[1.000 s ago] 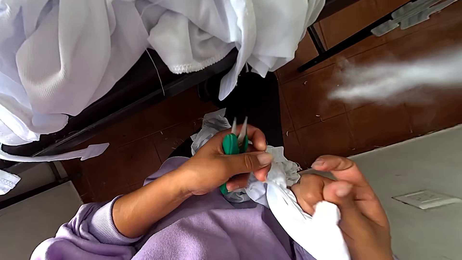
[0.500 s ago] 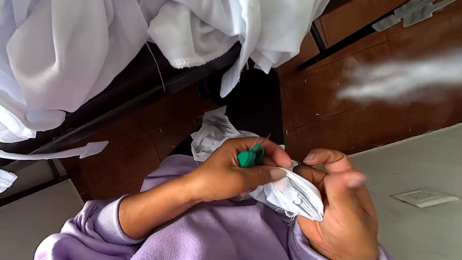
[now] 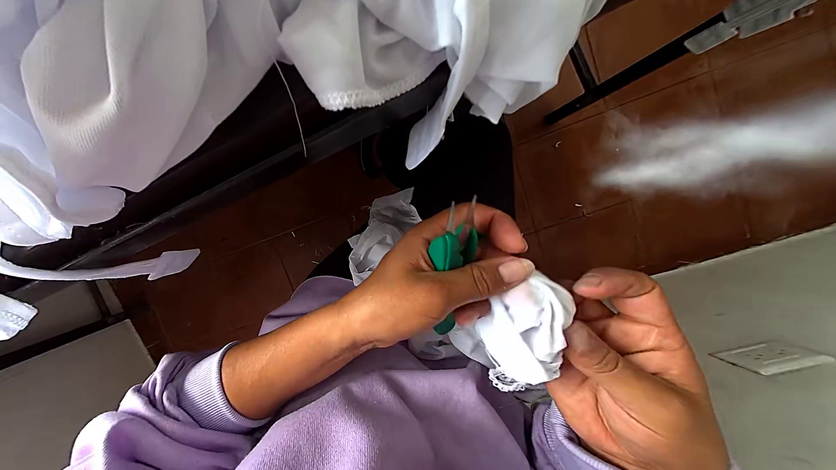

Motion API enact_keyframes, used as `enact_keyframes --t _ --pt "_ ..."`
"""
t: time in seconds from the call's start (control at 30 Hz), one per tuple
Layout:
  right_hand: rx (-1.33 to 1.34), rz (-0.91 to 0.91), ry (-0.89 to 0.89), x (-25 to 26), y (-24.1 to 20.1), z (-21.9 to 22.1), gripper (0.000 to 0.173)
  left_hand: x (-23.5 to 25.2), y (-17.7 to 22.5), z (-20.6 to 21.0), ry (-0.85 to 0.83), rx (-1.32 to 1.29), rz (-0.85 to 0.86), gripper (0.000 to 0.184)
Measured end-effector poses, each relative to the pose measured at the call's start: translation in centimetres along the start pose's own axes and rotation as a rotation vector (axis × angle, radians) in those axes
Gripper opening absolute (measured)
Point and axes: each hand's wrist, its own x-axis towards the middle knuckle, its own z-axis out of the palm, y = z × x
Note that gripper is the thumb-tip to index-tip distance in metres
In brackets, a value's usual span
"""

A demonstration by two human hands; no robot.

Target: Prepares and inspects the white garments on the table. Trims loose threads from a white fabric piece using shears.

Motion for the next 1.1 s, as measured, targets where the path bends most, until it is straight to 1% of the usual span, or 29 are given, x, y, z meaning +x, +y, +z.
enact_keyframes --t 0.17,0.23,0.3,0.4,0.43,0.5,0.53,0.57,0.6,0.67,0.73,0.8,0.83,0.9,0.97,1.0,1.03,1.1 --pt "-0.015 -0.060 0.004 -0.1 -0.2 -0.2 0.019 0.0 -0.1 -0.3 -0.004 0.013 0.045 0.016" --pt "0.000 -0.071 0.016 -0.1 -0.2 0.0 0.016 -0.1 -0.1 -0.5 0.002 0.056 0.062 0.017" --pt "0.000 -0.078 0.057 -0.1 -0.2 0.0 0.017 -0.2 -0.2 -0.6 0.021 0.213 0.175 0.016" --pt "0.017 -0.071 0.128 0.0 -0.4 -0.1 0.024 -0.7 -0.1 -1.0 0.017 0.544 0.418 0.014" --pt "0.026 -0.070 0.142 0.0 -0.4 -0.1 0.027 -0.9 0.0 -1.2 -0.009 0.651 0.468 0.018" --pt "0.035 -0.064 0.166 -0.1 -0.5 -0.1 0.031 -1.3 0.0 -1.2 -0.071 0.870 0.561 0.038" --pt "0.043 -0.058 0.172 -0.1 -0.5 0.1 0.033 -1.3 -0.2 -1.1 -0.095 0.980 0.623 0.044" --pt "0.055 -0.049 0.176 -0.1 -0.5 0.3 0.034 -1.3 -0.6 -0.9 -0.110 1.080 0.693 0.044" --pt "0.078 -0.039 0.179 -0.1 -0.6 0.5 0.035 -1.3 -0.9 -0.8 -0.119 1.165 0.758 0.040" --pt "0.122 -0.015 0.164 -0.2 -0.7 1.0 0.037 -0.9 -1.5 -0.6 -0.103 1.254 0.862 0.026" --pt "0.121 0.007 0.125 -0.4 -1.0 1.0 0.040 -0.5 -1.7 -0.5 -0.075 1.244 0.912 0.018" --pt "0.052 0.018 0.098 -0.5 -1.3 0.5 0.039 -0.2 -1.6 -0.6 -0.072 1.216 0.883 0.016" --pt "-0.031 0.022 0.086 -0.6 -1.5 0.0 0.038 -0.2 -1.4 -0.8 -0.083 1.176 0.847 0.017" --pt "-0.331 0.001 0.064 -0.8 -1.6 -1.1 0.032 -0.1 -0.8 -1.0 -0.103 0.996 0.746 0.017" --pt "-0.761 -0.101 0.068 -1.0 -1.2 -1.9 0.029 -0.1 -0.3 -0.8 -0.104 0.781 0.621 0.013" --pt "-0.907 -0.170 0.095 -0.9 -0.9 -2.0 0.029 -0.1 -0.2 -0.7 -0.104 0.706 0.571 0.012" --pt "-0.958 -0.239 0.109 -0.6 -0.7 -1.8 0.031 0.0 -0.2 -0.5 -0.110 0.648 0.536 0.011" --pt "-0.846 -0.343 0.080 0.1 -0.6 -1.1 0.042 0.3 -0.6 -0.3 -0.139 0.566 0.501 0.011"
